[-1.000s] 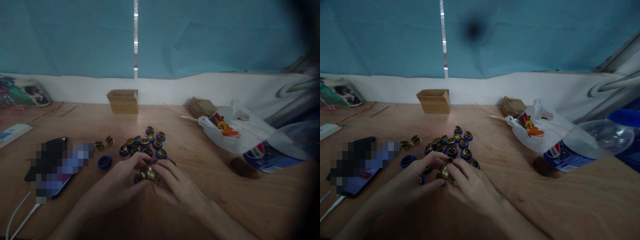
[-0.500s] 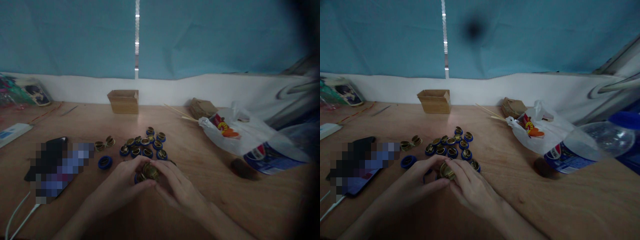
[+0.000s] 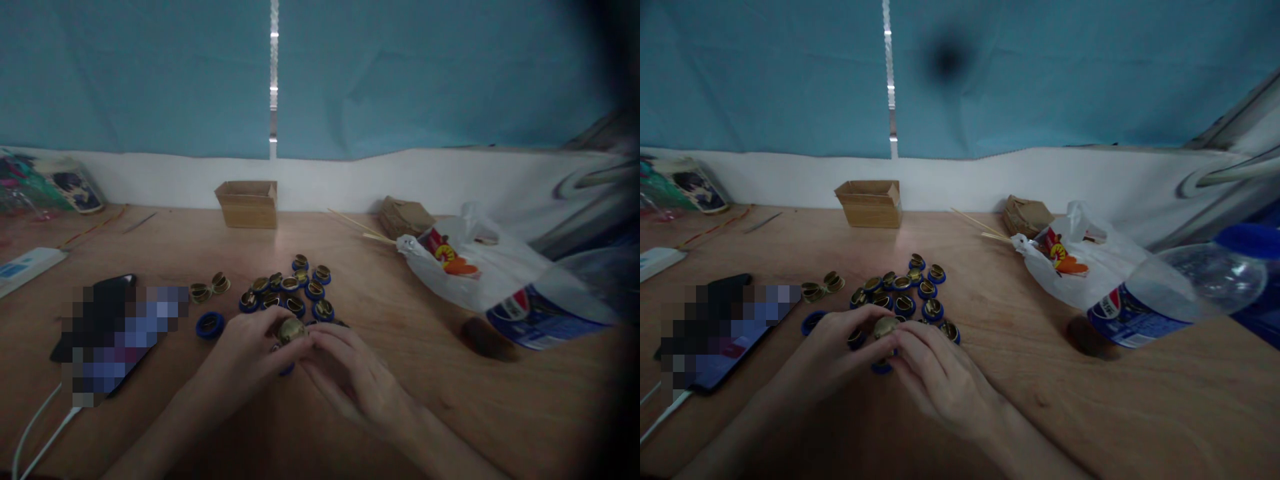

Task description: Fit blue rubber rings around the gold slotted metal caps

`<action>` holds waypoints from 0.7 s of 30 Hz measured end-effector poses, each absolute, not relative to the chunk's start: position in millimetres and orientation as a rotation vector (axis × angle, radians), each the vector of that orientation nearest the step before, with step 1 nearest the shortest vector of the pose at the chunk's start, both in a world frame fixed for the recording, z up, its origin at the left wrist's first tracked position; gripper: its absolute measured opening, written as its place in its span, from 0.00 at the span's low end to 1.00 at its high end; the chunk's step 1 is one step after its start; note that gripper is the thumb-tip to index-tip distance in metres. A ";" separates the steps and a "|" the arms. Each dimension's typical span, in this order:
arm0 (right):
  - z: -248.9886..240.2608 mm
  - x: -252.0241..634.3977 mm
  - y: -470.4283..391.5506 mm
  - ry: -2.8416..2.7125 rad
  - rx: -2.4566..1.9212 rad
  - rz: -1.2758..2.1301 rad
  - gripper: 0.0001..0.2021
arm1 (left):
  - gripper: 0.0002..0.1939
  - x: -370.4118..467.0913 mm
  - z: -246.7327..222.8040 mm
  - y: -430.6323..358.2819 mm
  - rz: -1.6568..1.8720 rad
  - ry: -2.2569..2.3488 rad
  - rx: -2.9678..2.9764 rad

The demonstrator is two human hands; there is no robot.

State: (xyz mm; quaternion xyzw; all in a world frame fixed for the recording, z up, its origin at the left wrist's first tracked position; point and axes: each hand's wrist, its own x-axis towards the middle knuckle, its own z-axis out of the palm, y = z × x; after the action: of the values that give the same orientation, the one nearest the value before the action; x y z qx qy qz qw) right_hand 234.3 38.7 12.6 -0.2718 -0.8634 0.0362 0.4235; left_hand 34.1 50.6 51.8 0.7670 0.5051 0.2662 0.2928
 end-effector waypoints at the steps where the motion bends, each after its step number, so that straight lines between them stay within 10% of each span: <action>1: 14.2 234.2 38.5 -2.152 -0.693 0.087 0.22 | 0.15 28.5 54.0 55.0 0.730 1.401 2.027; 21: 17.0 237.4 44.8 -2.115 -0.836 0.092 0.10 | 0.21 -41.6 26.3 165.1 0.349 1.868 2.458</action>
State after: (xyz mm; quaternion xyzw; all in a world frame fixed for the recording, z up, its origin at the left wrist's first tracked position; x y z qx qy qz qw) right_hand 237.4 44.8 17.0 -0.3333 -0.8436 0.0367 0.4195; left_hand -41.6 165.1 26.3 0.7910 0.6012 0.1124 0.0171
